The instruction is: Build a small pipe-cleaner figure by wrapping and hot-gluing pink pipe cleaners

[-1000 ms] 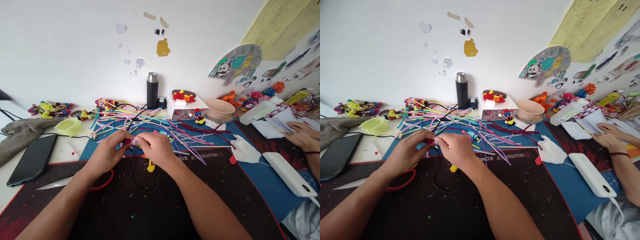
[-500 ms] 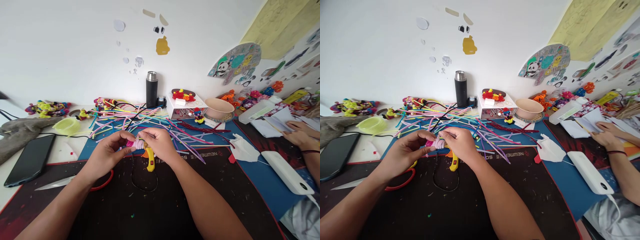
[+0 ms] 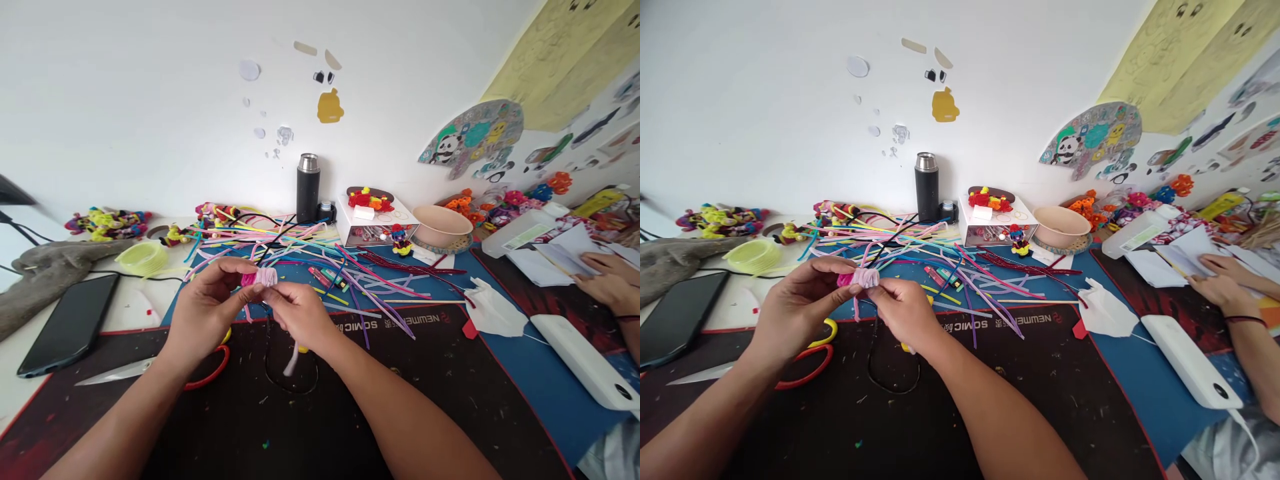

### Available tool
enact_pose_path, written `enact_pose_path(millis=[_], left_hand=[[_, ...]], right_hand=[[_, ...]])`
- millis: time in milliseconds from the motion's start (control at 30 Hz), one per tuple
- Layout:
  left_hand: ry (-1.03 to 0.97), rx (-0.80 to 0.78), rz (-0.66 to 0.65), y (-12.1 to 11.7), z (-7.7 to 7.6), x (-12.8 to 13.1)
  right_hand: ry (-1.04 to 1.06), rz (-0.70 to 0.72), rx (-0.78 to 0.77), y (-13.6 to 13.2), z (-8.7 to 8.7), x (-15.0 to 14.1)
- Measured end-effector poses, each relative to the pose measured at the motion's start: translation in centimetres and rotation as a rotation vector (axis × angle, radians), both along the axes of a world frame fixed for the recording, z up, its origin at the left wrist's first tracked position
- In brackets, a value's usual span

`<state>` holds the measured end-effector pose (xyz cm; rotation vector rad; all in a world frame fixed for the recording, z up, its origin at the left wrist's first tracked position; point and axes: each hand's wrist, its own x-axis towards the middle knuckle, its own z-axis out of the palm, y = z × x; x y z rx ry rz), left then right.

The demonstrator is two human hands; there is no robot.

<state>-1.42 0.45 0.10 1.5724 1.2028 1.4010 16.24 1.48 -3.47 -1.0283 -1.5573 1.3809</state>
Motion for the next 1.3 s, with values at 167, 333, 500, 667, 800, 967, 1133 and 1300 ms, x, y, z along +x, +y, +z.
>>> enact_pose_path(millis=[167, 333, 500, 667, 800, 967, 1133, 1300], left_hand=[[0.269, 0.159, 0.054, 0.8, -1.6, -0.9], [0.444, 0.186, 0.068, 1.7, -2.1, -1.9], [0.427, 0.111, -0.051, 1.9, -1.7, -2.3], [0.47, 0.09, -0.125, 1.4, -1.2, -1.8], [0.424, 0.031, -0.186, 1.1, -1.0, -1.4], [0.205, -0.043, -0.223, 0.8, -0.5, -1.0], [0.011, -0.126, -0.267, 0.3, 0.3, -0.6], [-0.118, -0.16, -0.263, -0.1, 0.8, -0.3]], right_hand=[[-0.261, -0.017, 0.303, -0.6, 0.9, -0.1], [-0.501, -0.021, 0.483, -0.3, 2.0, 1.1], [-0.606, -0.059, 0.562, 0.4, 2.4, 2.3], [-0.585, -0.087, 0.601, 0.8, 2.3, 2.7], [-0.567, -0.113, 0.591, 0.8, 2.4, 2.8], [-0.396, -0.136, 0.433, 1.2, 2.6, 3.1], [-0.08, -0.081, 0.218, 1.4, 2.6, 3.1], [0.115, -0.051, -0.016, 1.5, 1.9, 2.2]])
